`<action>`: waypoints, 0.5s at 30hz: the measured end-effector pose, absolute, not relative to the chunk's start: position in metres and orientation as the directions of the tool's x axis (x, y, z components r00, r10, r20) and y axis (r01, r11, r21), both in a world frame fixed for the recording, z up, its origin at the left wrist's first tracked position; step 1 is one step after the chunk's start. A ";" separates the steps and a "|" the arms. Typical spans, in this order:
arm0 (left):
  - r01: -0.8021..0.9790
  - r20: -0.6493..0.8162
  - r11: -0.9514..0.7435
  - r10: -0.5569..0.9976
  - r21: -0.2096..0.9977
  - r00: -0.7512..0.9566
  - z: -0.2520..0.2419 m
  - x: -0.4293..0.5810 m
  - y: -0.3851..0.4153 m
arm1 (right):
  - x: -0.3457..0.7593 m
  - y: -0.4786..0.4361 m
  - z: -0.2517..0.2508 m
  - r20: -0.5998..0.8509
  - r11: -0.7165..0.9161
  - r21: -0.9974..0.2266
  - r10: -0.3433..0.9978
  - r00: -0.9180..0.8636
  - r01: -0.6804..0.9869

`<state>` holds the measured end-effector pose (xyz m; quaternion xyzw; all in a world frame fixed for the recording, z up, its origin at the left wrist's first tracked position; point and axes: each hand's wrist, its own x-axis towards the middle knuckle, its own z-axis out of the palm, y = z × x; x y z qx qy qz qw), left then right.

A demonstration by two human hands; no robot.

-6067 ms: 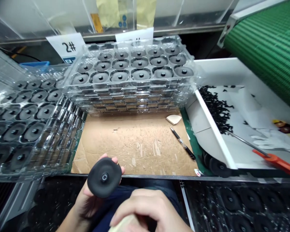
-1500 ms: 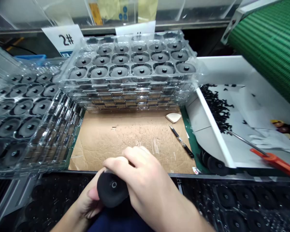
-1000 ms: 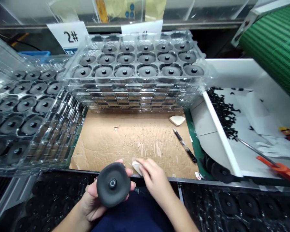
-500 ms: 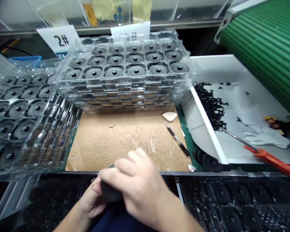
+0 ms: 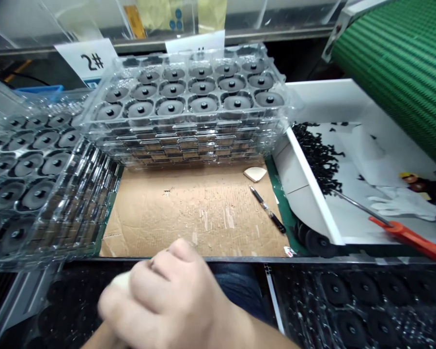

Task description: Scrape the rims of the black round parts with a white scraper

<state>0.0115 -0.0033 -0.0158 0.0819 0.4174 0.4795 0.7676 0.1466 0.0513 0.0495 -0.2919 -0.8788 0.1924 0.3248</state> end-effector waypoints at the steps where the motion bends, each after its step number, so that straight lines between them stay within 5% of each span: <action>1: -0.668 -0.562 0.523 0.806 0.530 0.185 -0.017 0.012 -0.003 | 0.146 0.053 0.048 0.467 0.762 -0.553 0.618 -0.632 0.337; 7: -0.725 -0.466 0.538 0.820 0.430 0.333 -0.015 0.008 0.010 | 0.177 0.067 0.025 0.204 0.411 -0.741 0.891 -0.406 0.530; 15: -0.761 -0.455 0.563 0.797 0.323 0.397 -0.009 0.002 0.015 | 0.196 0.041 -0.015 0.005 0.087 -0.853 0.987 -0.159 0.514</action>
